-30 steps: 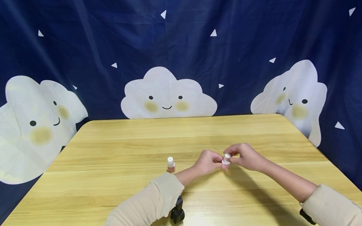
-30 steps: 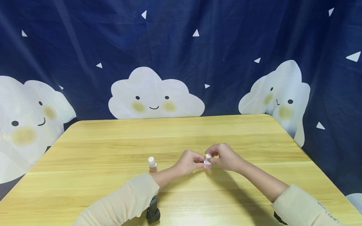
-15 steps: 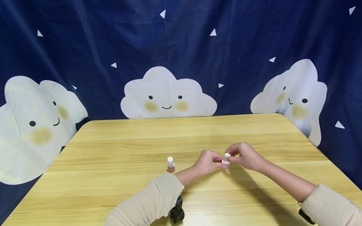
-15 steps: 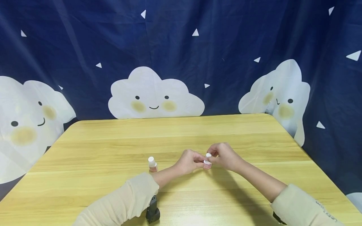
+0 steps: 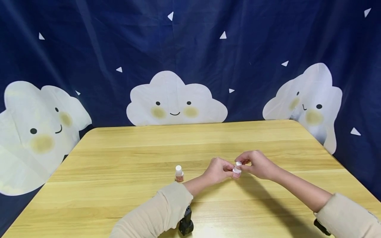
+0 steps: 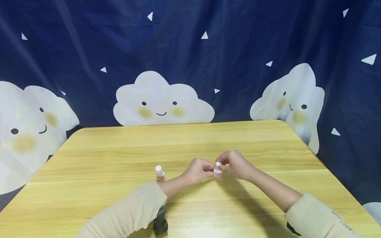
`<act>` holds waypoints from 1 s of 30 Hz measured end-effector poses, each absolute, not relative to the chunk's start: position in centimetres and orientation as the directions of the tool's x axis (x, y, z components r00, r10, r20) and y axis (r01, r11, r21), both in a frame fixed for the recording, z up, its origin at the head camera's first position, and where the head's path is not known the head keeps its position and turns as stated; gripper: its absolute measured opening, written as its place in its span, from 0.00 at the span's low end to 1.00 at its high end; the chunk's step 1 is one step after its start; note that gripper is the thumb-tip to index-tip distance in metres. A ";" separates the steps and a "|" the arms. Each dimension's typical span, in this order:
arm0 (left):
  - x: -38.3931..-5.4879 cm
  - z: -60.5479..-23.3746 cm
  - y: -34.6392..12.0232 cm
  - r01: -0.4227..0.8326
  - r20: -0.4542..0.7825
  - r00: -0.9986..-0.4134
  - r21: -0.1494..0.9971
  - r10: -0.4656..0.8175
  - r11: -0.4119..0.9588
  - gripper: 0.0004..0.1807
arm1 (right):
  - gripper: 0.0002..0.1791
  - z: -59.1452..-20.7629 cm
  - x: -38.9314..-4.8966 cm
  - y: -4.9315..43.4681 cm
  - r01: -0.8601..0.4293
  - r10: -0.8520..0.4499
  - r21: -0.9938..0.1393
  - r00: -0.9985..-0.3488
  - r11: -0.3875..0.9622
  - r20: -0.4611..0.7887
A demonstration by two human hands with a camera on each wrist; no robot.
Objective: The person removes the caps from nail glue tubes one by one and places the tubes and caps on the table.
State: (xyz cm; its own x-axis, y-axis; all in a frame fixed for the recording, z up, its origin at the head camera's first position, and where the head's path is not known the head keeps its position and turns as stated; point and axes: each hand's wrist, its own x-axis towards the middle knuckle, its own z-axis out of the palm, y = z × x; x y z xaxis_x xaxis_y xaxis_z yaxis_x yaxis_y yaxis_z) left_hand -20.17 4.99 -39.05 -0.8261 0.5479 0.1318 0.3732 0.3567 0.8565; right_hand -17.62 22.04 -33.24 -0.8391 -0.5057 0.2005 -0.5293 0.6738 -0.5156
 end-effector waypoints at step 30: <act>-20.1 -39.1 5.0 0.383 0.134 -0.824 0.847 0.550 0.367 0.07 | 0.03 -33.8 -17.6 21.9 -0.487 -0.456 -0.540 -0.867 0.686 0.202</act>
